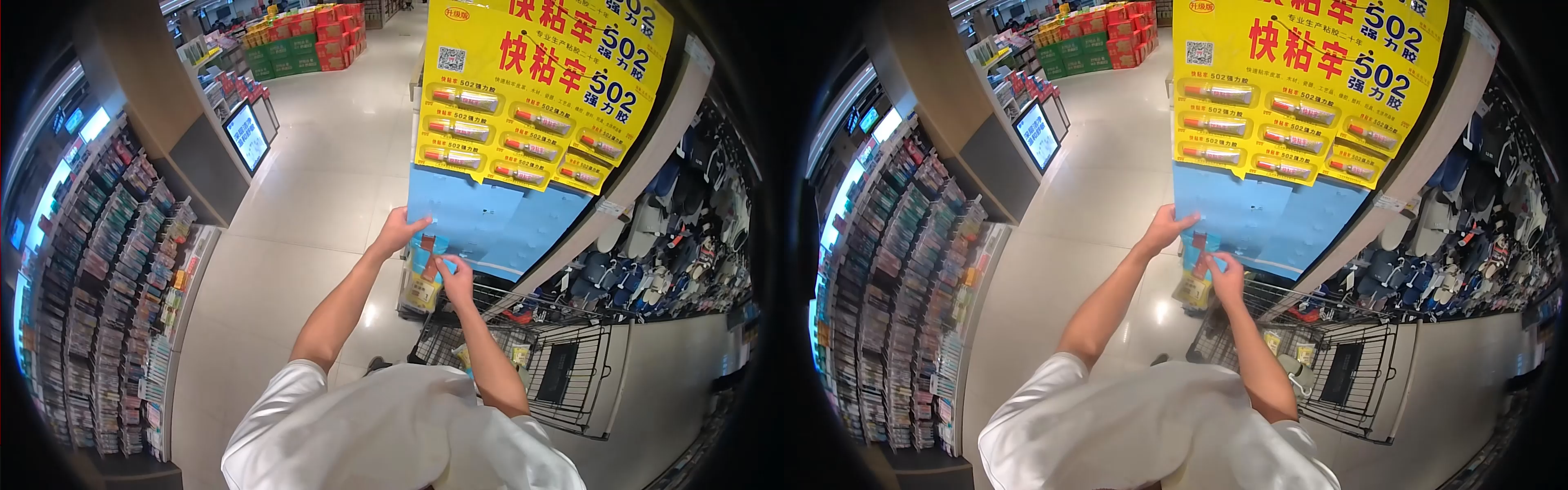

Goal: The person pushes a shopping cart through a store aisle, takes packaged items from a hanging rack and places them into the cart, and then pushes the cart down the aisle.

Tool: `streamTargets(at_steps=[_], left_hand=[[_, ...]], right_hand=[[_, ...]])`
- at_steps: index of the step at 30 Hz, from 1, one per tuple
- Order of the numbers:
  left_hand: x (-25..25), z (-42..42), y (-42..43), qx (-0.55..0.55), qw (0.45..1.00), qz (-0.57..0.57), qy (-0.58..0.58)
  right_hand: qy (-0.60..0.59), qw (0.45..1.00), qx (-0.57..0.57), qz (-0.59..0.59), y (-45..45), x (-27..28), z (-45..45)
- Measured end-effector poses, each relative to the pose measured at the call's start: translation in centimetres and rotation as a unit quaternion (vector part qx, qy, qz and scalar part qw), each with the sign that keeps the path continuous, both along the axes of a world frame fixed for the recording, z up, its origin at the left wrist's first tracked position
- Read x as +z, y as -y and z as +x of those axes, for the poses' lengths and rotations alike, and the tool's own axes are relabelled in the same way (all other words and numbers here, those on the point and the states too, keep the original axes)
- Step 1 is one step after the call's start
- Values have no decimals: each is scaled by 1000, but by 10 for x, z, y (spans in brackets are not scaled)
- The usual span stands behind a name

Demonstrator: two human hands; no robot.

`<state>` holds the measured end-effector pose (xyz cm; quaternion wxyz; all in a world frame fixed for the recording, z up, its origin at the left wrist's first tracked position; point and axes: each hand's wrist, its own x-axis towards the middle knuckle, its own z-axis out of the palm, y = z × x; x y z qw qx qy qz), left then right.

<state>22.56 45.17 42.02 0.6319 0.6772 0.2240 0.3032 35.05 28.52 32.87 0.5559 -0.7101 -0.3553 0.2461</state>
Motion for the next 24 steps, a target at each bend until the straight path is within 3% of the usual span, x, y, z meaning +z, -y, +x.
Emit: streamTargets(at_steps=[3, 5, 9, 11, 13, 15, 18, 21, 24], left_hand=[[-6, 4, 5, 17, 999, 0, 31], [-10, 5, 6, 31, 999, 14, 29], [-7, 9, 14, 64, 997, 32, 24], [-7, 13, 18, 76, 997, 19, 22], [-7, 16, 21, 90, 996, -5, 20], [-11, 17, 22, 106, 994, -13, 17], [-11, 20, 27, 125, 992, -25, 22], [-14, 22, 30, 128, 990, -36, 37], [-19, 23, 26, 137, 990, -24, 38]], right_hand=[[28, 998, -2, 47, 51, -47, 20], [-64, 996, -19, 52, 93, -109, 42], [-127, 980, -153, 11, 201, -236, 74], [-318, 892, -306, -97, 243, -213, 61], [-371, 816, -442, -13, 275, -246, 55], [-315, 838, -439, -78, 326, -336, 65], [-286, 834, -416, -223, 346, -319, 50], [-320, 874, -303, -203, 344, -312, 53], [-198, 917, -229, -261, 349, -347, 58]])
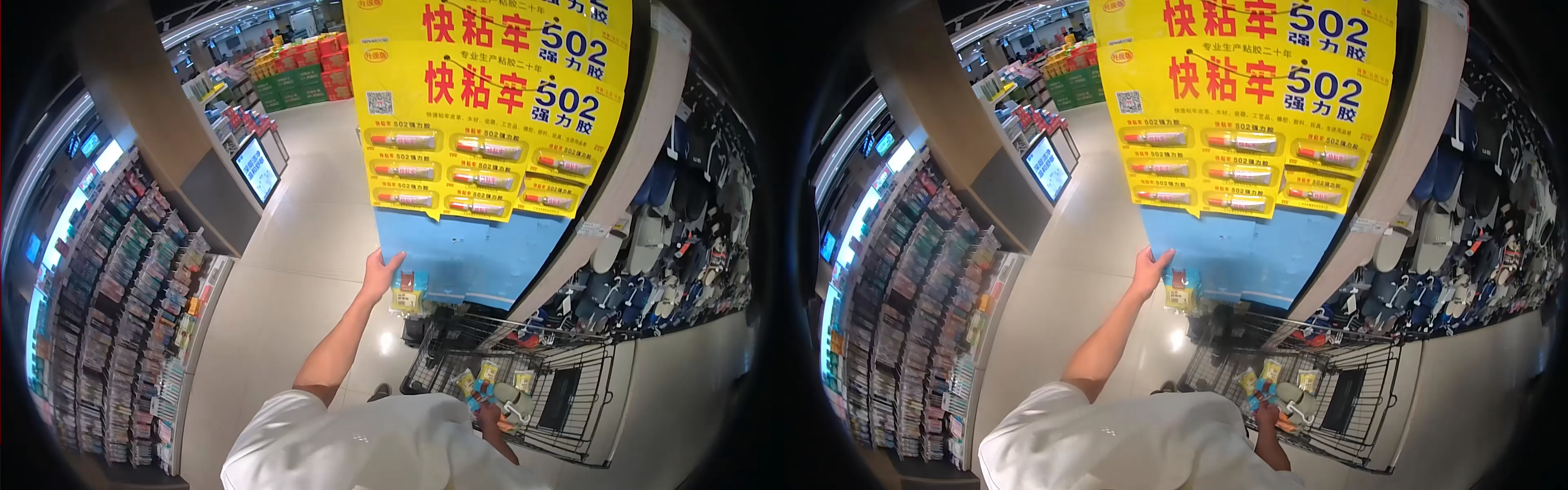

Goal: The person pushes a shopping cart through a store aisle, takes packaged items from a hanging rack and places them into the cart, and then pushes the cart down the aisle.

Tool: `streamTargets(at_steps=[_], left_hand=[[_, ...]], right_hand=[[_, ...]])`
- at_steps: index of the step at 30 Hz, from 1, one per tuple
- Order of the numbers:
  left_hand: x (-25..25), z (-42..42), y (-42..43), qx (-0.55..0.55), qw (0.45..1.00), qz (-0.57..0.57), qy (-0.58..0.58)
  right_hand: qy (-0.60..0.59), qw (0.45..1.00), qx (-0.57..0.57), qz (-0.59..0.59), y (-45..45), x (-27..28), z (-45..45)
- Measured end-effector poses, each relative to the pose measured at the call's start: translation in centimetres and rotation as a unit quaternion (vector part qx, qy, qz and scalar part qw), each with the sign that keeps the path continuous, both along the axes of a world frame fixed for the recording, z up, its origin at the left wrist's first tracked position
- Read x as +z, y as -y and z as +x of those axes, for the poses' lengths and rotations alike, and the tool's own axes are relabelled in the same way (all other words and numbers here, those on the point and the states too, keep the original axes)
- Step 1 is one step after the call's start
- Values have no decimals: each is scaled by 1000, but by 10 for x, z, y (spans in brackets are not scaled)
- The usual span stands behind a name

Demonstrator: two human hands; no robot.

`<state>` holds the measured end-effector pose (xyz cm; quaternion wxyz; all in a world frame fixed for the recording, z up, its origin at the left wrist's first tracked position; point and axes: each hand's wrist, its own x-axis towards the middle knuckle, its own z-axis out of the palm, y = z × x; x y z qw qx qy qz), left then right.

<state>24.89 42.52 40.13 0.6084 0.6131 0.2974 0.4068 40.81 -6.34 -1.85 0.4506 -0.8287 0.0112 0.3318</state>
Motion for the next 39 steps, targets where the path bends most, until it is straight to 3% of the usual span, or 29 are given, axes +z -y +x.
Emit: streamTargets(at_steps=[2, 4, 7, 12, 14, 17, 21, 26, 29, 32, 39], left_hand=[[-1, -1, 2, 5, 1000, 7, -6], [-2, -2, 3, 3, 1000, -8, 1], [-8, -2, 3, 10, 1000, -13, 4], [-8, -3, 8, 21, 1000, -13, -10], [-11, -3, 7, 20, 1000, -10, -7], [-9, -5, 10, 20, 1000, -17, -5], [0, -9, 17, 6, 999, -37, -1], [-23, -15, 17, -9, 998, -64, -7], [-20, -18, 20, -23, 997, -67, -9], [-21, -24, 18, -47, 997, -64, -9], [-45, -32, 18, -61, 996, -51, -49]], right_hand=[[-46, 998, 49, -9, -8, 48, -7], [-12, 989, 126, -75, -12, 79, -7], [70, 976, 188, -84, -19, 108, -11], [100, 948, 270, -137, -17, 130, -3], [167, 932, 304, -105, -4, 97, 8], [-62, 989, 133, -22, 4, 61, 16], [-72, 993, 87, 32, 23, 14, 22], [-29, 998, -9, 50, 15, 35, 13], [-90, 986, -59, 130, 13, 37, 15], [-59, 993, -31, 94, 6, 44, 8], [-100, 978, -49, 176, -5, 20, 18]])
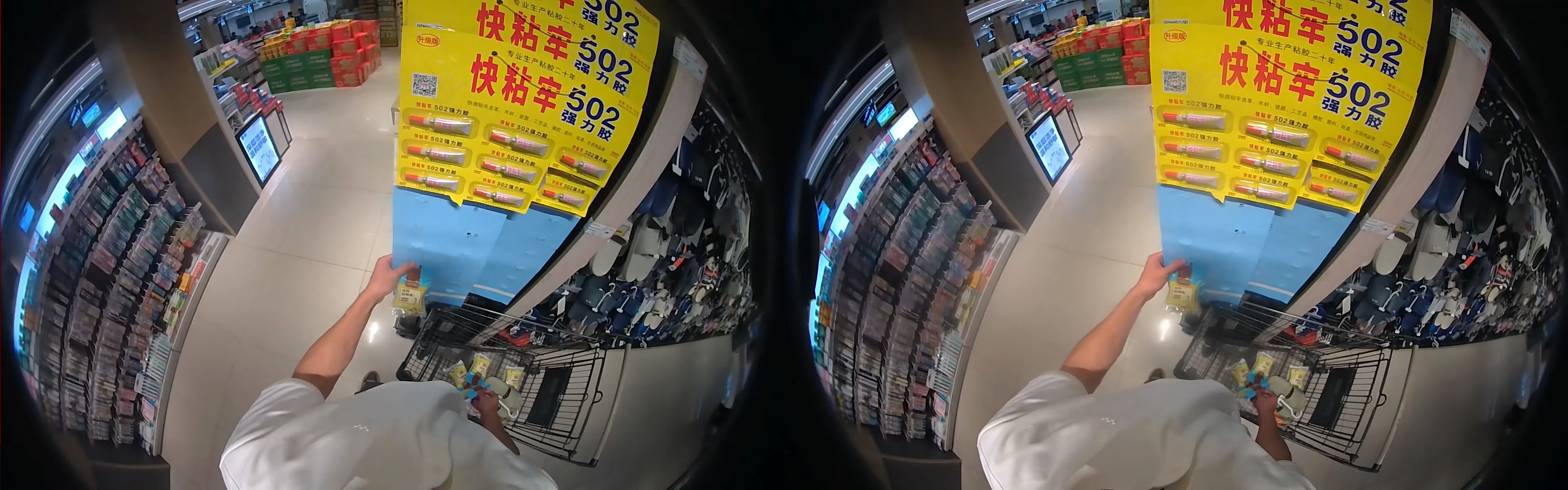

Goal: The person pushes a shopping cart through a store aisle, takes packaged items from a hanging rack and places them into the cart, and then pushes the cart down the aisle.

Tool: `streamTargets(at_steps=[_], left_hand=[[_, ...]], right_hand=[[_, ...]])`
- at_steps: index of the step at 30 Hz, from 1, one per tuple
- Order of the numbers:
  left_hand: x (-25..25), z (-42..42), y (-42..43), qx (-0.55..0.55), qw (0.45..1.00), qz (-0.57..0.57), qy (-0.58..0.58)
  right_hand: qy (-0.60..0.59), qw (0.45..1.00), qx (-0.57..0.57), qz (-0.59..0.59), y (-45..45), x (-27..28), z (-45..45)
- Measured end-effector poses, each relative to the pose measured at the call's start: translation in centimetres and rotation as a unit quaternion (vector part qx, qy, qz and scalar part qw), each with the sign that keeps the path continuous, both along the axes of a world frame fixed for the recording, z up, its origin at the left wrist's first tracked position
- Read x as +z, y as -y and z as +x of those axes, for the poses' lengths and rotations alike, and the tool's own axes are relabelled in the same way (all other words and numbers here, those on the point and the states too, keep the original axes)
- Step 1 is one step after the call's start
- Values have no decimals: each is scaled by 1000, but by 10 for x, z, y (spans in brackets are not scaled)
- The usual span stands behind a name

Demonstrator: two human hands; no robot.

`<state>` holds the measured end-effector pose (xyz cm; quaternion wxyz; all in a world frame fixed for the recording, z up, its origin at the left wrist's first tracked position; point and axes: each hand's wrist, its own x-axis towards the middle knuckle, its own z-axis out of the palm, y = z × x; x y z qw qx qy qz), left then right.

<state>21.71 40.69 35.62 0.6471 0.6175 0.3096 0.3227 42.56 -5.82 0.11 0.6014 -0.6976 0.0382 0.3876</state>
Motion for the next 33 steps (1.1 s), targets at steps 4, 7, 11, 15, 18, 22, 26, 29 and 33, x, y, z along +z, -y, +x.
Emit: streamTargets(at_steps=[4, 7, 11, 15, 18, 22, 26, 29, 33], left_hand=[[2, -1, 4, -5, 1000, 8, 7], [1, -4, 3, -15, 1000, 17, 4], [5, -6, 5, -16, 1000, 15, -10], [10, -7, 8, -14, 1000, 6, 2], [8, -8, 9, -13, 1000, 5, 2], [13, -11, 15, -40, 999, -12, -12], [4, -10, 13, -29, 1000, 0, -6], [3, -9, 12, -23, 1000, 5, -20], [9, -9, 16, -12, 1000, -10, -27]], right_hand=[[-71, 984, -55, 152, -10, -5, 8], [50, 997, -51, 43, -3, -33, 17], [36, 987, -84, -135, -5, 32, 3], [94, 985, -81, -118, -5, 40, 0], [163, 985, -59, -14, -29, 19, 9], [235, 969, 27, 71, -83, 65, 13], [240, 962, 91, 94, -156, 184, -13], [287, 930, 142, 178, -202, 224, -25], [351, 906, 184, 151, -247, 294, -52]])
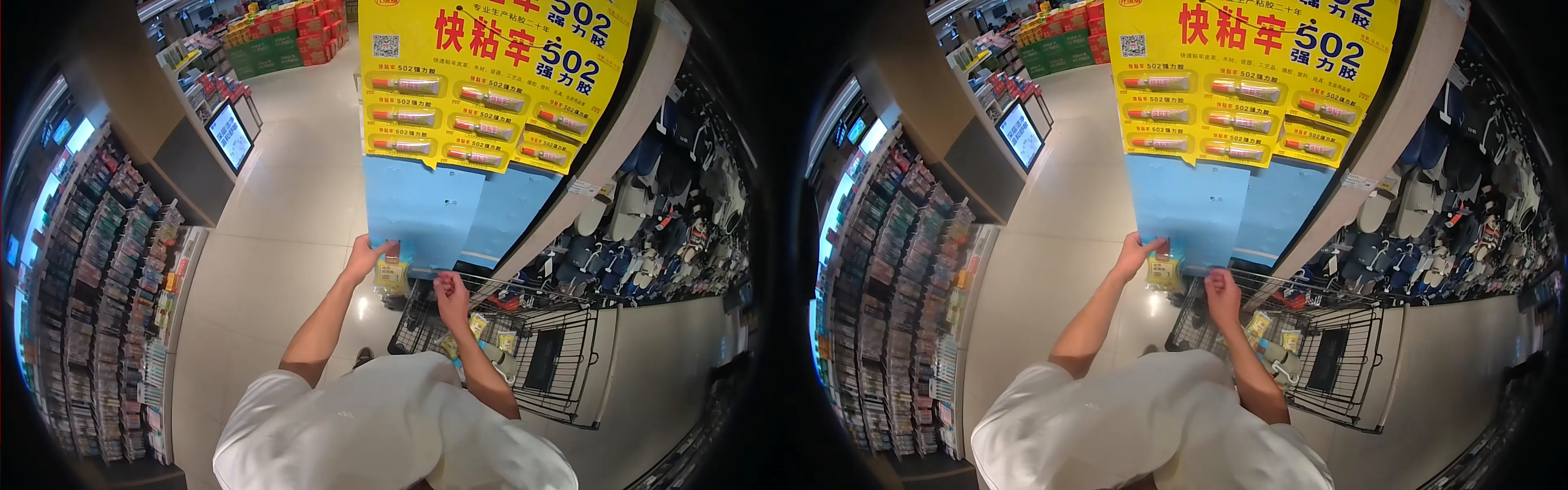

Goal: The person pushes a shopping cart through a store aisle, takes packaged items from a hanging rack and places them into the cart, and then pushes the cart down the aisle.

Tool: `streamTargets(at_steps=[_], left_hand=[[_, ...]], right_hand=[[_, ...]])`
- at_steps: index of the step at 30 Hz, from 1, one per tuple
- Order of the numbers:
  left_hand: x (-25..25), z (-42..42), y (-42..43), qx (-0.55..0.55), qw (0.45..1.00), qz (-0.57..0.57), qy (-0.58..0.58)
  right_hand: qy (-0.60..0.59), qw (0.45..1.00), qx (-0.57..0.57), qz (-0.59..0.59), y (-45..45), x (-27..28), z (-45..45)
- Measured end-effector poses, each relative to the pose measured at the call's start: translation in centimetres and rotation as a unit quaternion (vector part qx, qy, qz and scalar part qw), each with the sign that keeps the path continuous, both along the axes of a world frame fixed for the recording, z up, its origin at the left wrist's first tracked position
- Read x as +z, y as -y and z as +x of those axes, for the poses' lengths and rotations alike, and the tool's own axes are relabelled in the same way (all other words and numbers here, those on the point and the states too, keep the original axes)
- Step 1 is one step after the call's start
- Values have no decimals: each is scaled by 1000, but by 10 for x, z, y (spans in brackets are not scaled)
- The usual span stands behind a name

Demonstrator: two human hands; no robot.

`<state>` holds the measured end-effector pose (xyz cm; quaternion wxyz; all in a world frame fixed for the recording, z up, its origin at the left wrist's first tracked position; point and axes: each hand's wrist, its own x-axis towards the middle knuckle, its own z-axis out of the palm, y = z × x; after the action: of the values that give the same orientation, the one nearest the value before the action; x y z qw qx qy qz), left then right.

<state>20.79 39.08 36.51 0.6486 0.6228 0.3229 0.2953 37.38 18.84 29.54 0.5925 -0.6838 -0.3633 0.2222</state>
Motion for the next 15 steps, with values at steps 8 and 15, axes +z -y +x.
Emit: streamTargets(at_steps=[8, 15], left_hand=[[-1, -1, 3, -2, 999, -24, 25], [5, -4, 7, -11, 999, -38, 37]], right_hand=[[65, 996, 53, 30, -49, 50, -31], [23, 999, 47, -8, -75, 38, -33]])
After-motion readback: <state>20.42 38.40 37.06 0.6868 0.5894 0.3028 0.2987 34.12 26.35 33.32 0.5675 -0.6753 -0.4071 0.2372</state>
